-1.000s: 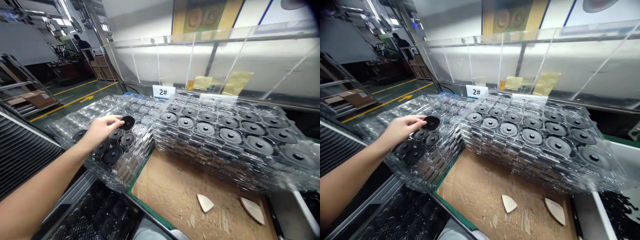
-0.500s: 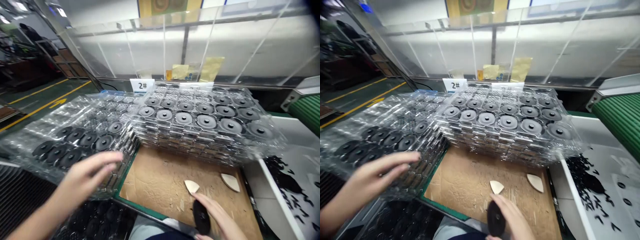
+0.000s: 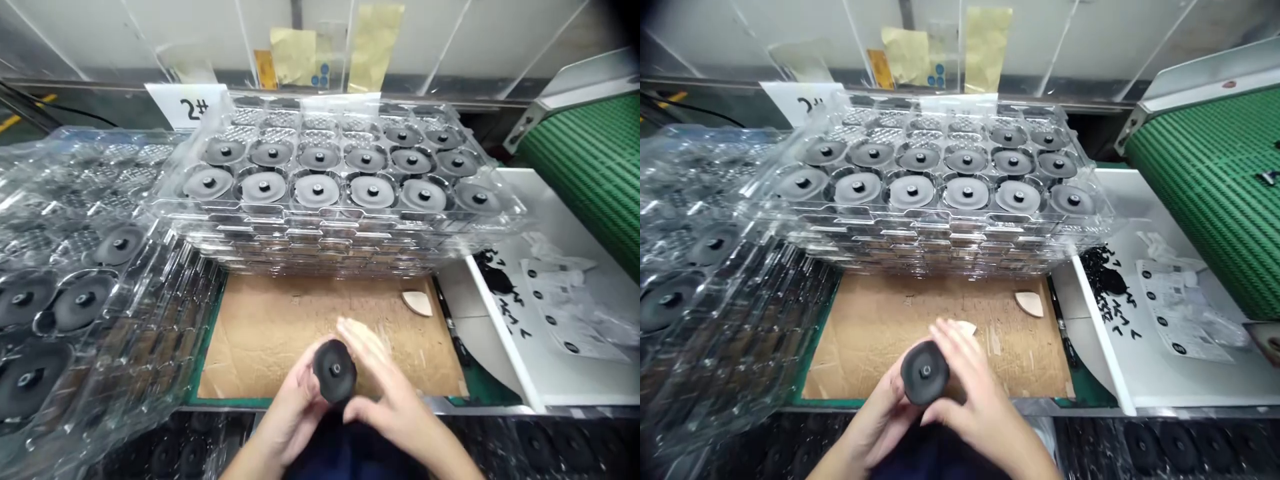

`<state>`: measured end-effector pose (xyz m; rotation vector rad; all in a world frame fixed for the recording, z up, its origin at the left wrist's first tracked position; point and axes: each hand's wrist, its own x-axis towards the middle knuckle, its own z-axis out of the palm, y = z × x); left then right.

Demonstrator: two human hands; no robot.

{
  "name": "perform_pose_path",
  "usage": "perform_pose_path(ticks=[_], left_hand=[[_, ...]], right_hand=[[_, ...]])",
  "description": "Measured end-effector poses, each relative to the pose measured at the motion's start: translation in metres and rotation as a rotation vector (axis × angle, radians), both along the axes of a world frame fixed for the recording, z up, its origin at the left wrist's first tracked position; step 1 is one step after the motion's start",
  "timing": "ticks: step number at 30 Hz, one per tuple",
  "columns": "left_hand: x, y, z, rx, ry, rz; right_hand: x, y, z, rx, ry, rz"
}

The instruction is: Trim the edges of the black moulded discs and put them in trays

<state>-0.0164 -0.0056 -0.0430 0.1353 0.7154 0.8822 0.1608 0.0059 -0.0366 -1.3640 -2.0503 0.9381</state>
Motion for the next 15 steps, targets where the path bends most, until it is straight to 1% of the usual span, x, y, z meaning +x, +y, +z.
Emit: perform_pose_path(ticks=[2,3,4,6,8,10,12,14,15], left_hand=[[-0.006,0.006,-0.002,-0.025,-0.044,0.057],[-0.009,0.008,-0.003,-0.041,-0.058,0.095],[-0.012,0.010,-0.004,-0.057,-0.065,0.136],[-0.016,0.014,-0.005,-0.082,-0.072,0.210],[-0.019,0.017,-0.005,-0.097,-0.080,0.248],[-0.020,0.020,-0.004,-0.101,-0.091,0.272],[-0.019,0.023,-0.003,-0.100,-0.095,0.286],[-0.018,0.026,-0.002,-0.096,-0.093,0.293],[-0.018,0.027,-0.001,-0.092,-0.091,0.296]], right_hand=[[0.004,0.006,-0.026,0.076,-0.094,-0.235],[0.005,0.008,-0.040,0.102,-0.146,-0.334],[0.005,0.009,-0.054,0.119,-0.187,-0.396],[0.003,0.008,-0.077,0.126,-0.228,-0.406],[0.001,0.004,-0.091,0.144,-0.249,-0.394],[-0.001,0.002,-0.096,0.162,-0.254,-0.383],[0.000,0.005,-0.093,0.173,-0.235,-0.353],[0.002,0.011,-0.083,0.172,-0.198,-0.318],[0.002,0.015,-0.075,0.169,-0.174,-0.305]])
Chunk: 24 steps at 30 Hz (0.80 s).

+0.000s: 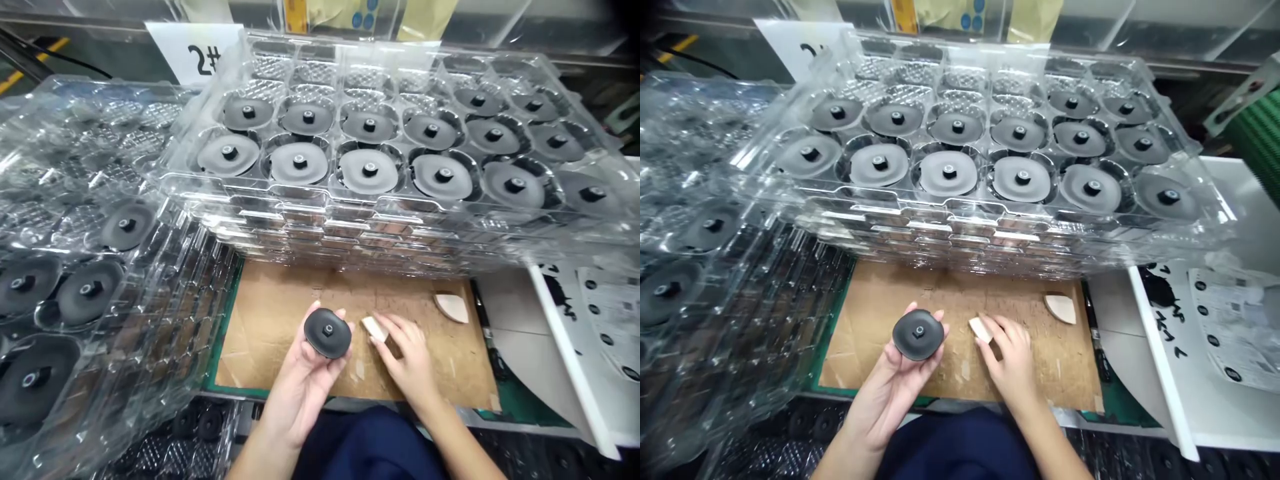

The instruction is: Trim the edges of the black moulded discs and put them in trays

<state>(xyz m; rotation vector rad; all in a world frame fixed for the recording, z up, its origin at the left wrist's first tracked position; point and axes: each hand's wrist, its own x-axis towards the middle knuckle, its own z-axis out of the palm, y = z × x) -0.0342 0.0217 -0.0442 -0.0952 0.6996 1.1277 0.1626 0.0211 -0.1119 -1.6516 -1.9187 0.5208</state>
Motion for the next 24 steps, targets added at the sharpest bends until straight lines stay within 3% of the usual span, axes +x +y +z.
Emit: perform_pose_path(ticks=[6,9,17,21,24], left_hand=[[0.010,0.004,0.006,0.009,0.092,0.066],[0.016,0.003,0.011,-0.008,0.151,0.098],[0.023,-0.002,0.016,-0.001,0.167,0.099],[0.026,-0.004,0.018,0.029,0.213,0.111],[0.026,-0.005,0.019,0.028,0.211,0.090]], right_hand=[[-0.027,0.012,0.071,0.058,0.142,0.073],[-0.042,0.008,0.095,0.138,0.180,0.134],[-0.038,0.002,0.106,0.136,0.213,0.218],[-0.037,0.001,0.110,0.152,0.175,0.143],[-0.036,0.001,0.110,0.142,0.221,0.206]])
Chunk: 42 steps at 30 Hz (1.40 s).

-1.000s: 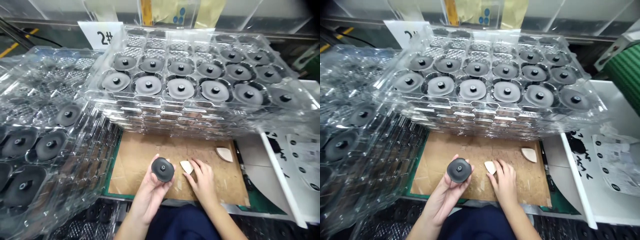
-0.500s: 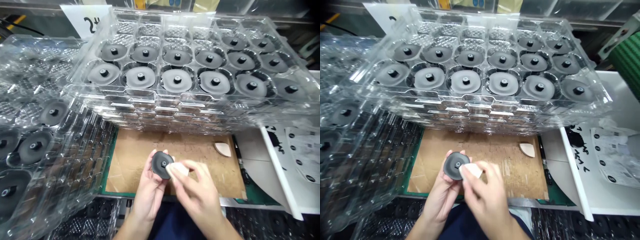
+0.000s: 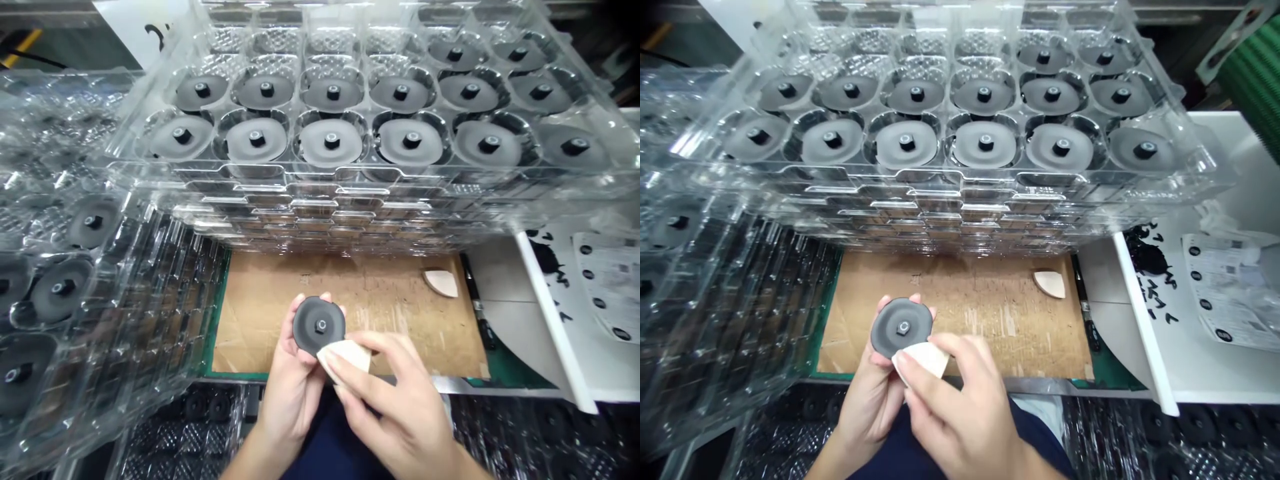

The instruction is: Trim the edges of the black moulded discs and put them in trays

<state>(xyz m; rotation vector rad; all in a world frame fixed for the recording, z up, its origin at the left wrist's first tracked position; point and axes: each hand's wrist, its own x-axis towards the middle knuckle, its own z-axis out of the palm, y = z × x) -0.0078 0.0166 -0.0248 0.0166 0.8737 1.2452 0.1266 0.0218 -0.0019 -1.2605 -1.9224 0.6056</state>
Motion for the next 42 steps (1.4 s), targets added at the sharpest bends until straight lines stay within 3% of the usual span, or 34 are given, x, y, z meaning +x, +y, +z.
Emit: perform_pose_path(ticks=[5,11,15,20,24,29,33,36,39,42], left_hand=[[0.000,0.000,0.002,0.021,0.038,0.002],[-0.002,0.000,0.004,-0.006,-0.030,-0.111],[-0.009,-0.004,0.002,-0.040,-0.028,-0.137],[-0.015,-0.006,0.002,-0.005,-0.037,-0.204],[-0.014,-0.006,0.005,-0.009,-0.036,-0.214],[-0.017,-0.005,0.008,0.010,0.010,-0.256],[-0.012,-0.002,0.006,0.039,0.010,-0.210],[-0.006,0.001,0.014,0.081,0.039,-0.224],[0.000,0.004,0.024,0.129,0.052,-0.216],[0.008,0.005,0.028,0.159,0.077,-0.158]], right_hand=[[0.004,-0.003,0.000,0.011,-0.049,-0.067],[0.014,0.011,-0.001,0.017,-0.035,-0.004],[0.025,0.028,0.003,0.024,-0.025,0.117],[0.034,0.025,0.013,-0.075,-0.043,0.257],[0.031,0.025,0.013,0.063,-0.027,0.200],[0.035,0.015,0.010,0.004,-0.058,0.163],[0.031,0.007,0.010,0.087,-0.058,0.070],[0.022,-0.003,0.011,0.099,-0.031,-0.041],[0.018,-0.014,0.012,0.106,-0.010,-0.024],[0.019,-0.017,0.013,0.116,-0.041,-0.105]])
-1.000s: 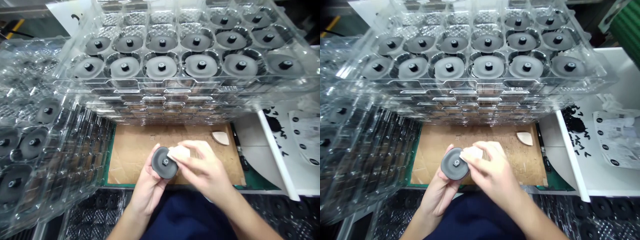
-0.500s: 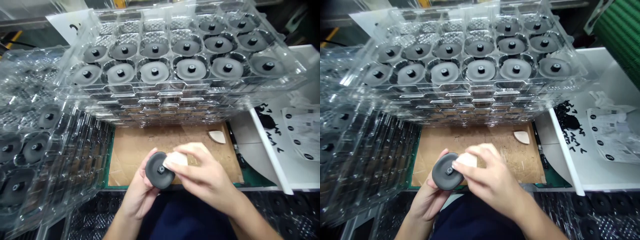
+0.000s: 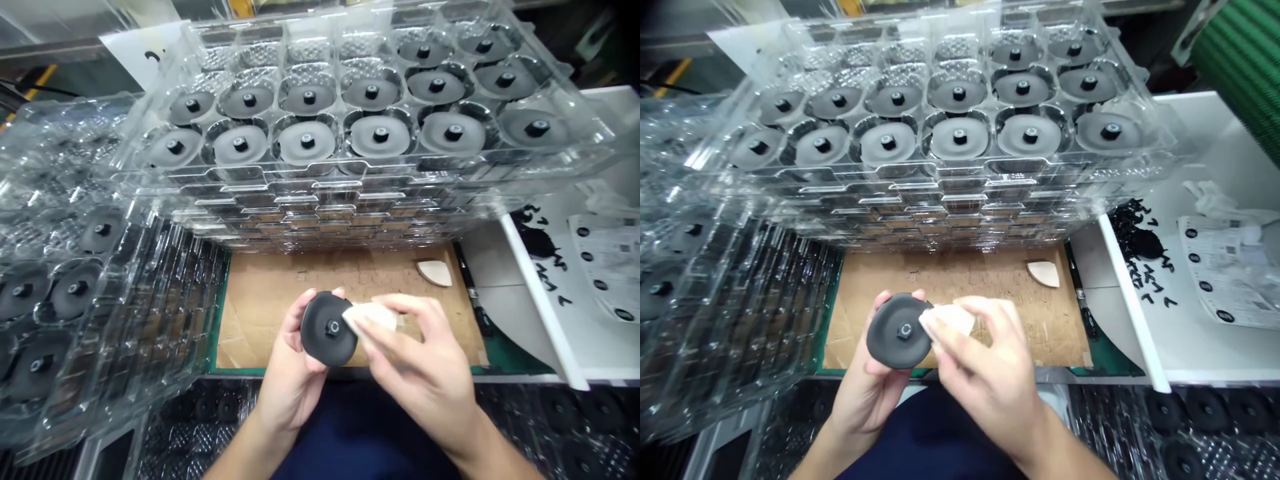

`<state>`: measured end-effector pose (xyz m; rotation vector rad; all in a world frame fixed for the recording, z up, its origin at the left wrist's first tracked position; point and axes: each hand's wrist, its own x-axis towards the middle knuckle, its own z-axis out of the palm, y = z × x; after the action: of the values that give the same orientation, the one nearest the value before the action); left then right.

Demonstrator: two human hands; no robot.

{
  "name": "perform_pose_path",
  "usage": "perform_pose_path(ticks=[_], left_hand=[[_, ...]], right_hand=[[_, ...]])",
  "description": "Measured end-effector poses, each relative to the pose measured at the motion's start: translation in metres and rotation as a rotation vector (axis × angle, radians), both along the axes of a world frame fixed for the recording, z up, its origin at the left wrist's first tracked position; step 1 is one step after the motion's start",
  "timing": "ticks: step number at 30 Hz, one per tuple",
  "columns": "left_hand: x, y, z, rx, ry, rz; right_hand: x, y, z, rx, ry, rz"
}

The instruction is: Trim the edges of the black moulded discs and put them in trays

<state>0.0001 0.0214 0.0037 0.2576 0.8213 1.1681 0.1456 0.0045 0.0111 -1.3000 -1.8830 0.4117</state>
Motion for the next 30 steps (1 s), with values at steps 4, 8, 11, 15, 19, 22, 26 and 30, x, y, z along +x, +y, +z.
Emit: perform_pose_path(ticks=[4,8,11,15,19,22,26,30], left_hand=[[0.005,0.001,-0.001,-0.031,-0.022,0.028],[0.003,0.002,-0.002,-0.028,0.010,0.075],[0.003,0.002,-0.003,-0.026,-0.005,0.067],[0.003,0.000,-0.007,-0.053,0.009,0.051],[0.001,-0.002,-0.012,-0.073,0.055,0.053],[0.001,-0.002,-0.013,-0.094,0.050,0.038],[0.003,-0.005,-0.013,-0.113,0.038,0.042],[0.003,-0.009,-0.015,-0.203,0.063,0.033]], right_hand=[[0.000,0.000,0.001,0.005,0.045,0.052],[-0.004,0.004,0.003,-0.033,0.092,0.008],[-0.010,0.003,0.006,-0.002,0.113,-0.017],[-0.007,0.001,-0.007,-0.111,0.270,0.009],[0.017,0.012,-0.036,-0.424,0.609,-0.194],[0.027,0.019,-0.036,-0.466,0.701,-0.263],[0.012,0.028,-0.008,-0.350,0.542,-0.139],[-0.008,0.038,0.008,-0.310,0.248,0.159]])
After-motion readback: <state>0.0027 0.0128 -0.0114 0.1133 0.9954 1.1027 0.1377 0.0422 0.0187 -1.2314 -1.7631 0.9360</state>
